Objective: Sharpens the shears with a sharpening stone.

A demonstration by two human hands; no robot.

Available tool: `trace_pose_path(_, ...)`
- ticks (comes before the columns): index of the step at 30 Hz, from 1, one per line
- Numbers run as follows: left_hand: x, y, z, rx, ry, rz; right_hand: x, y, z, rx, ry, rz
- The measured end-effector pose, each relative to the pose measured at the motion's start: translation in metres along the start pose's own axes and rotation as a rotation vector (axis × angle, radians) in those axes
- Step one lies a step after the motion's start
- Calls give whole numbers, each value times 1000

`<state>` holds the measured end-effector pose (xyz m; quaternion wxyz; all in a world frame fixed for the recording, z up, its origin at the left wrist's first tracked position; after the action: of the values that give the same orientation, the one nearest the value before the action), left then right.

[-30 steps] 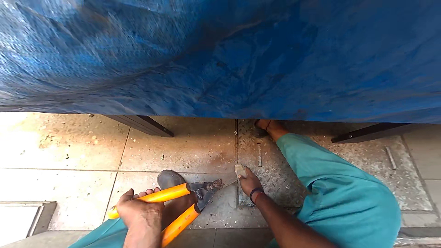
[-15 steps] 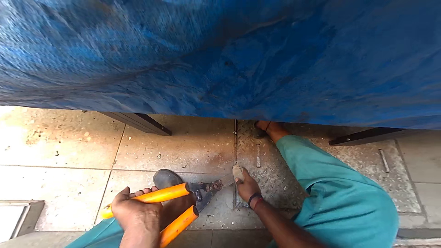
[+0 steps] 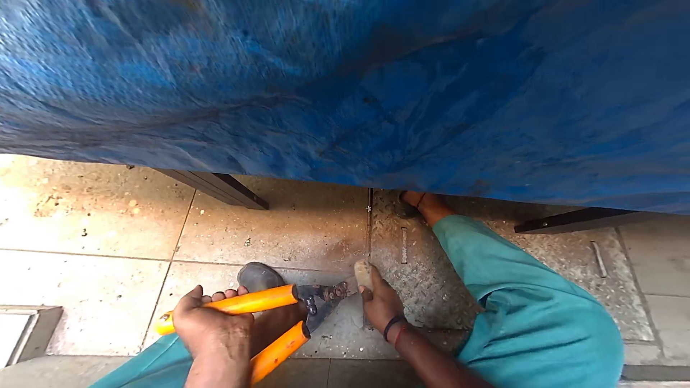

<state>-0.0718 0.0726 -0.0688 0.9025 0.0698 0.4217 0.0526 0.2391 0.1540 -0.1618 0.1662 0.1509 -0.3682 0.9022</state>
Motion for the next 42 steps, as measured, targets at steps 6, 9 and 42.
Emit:
trace_pose_path(6,2,-5,-3,-25,-20,-9,-3,5,-3,-18,23,54)
trace_pose_path(9,0,-4,-2,-18,-22,-6,-33,2,-29,11,175,55)
trace_pose_path(42,14,-7,2,-63,-92,21,-53,13,-20,-46,95,-321)
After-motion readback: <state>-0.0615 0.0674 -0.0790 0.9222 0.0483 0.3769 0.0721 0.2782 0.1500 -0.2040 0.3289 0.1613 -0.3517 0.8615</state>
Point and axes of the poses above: each hand's wrist, its own z-axis away from the middle knuckle, its own y-axis out of the palm, x = y × z, the point moved 6 cm from there along -z, towards the middle knuckle, and after that the axes turned 5 degrees about -y, right-handed, at the moved point
